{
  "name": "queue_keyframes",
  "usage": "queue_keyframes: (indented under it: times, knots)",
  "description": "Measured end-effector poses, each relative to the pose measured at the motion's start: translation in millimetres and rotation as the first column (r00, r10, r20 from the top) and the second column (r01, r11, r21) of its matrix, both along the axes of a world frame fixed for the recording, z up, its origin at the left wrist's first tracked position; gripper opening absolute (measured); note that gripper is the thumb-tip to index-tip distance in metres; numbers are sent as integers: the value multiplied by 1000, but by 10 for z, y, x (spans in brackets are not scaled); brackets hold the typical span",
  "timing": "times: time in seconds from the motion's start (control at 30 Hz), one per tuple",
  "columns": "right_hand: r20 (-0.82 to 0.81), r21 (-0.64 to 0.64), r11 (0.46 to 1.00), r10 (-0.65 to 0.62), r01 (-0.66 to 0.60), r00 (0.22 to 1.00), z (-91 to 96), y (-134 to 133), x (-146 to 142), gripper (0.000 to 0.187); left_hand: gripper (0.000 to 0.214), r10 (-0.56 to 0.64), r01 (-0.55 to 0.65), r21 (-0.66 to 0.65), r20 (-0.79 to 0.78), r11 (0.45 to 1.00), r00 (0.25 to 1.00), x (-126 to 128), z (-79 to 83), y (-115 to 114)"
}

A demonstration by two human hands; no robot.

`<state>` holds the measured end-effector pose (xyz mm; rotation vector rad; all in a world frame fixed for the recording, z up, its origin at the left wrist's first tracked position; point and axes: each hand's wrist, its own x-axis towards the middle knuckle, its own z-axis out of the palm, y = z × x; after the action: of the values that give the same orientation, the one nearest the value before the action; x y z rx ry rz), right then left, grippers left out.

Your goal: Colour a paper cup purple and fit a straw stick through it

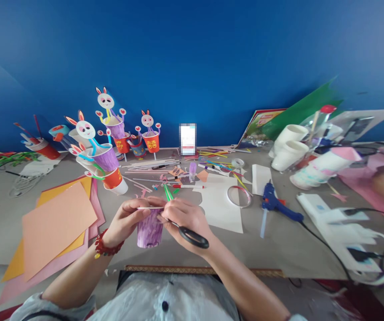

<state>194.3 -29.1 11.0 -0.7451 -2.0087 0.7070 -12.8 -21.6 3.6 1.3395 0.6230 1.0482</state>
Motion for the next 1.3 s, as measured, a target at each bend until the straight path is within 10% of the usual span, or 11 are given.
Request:
queue_keyframes:
  times: [0.33, 0.67, 0.9, 1.3]
  knots:
    - [-103, -353, 925, -190, 143, 976, -38, -56, -29, 24, 20, 99, -99, 56, 12, 993, 995, 46, -142, -2]
    - [40, -24, 999, 40, -39, 998, -9, 35, 79, 13, 19, -7, 7, -183, 0, 983, 1000, 9, -77, 14]
    - [409, 271, 940, 83, -208, 909, 143, 111, 112, 26, 19, -61, 47, -242, -50, 969, 997, 14, -54, 7]
    - [181, 68, 993, 79, -93, 980, 32, 117, 146, 17, 26, 10, 1, -184, 58, 983, 998, 40, -144, 27]
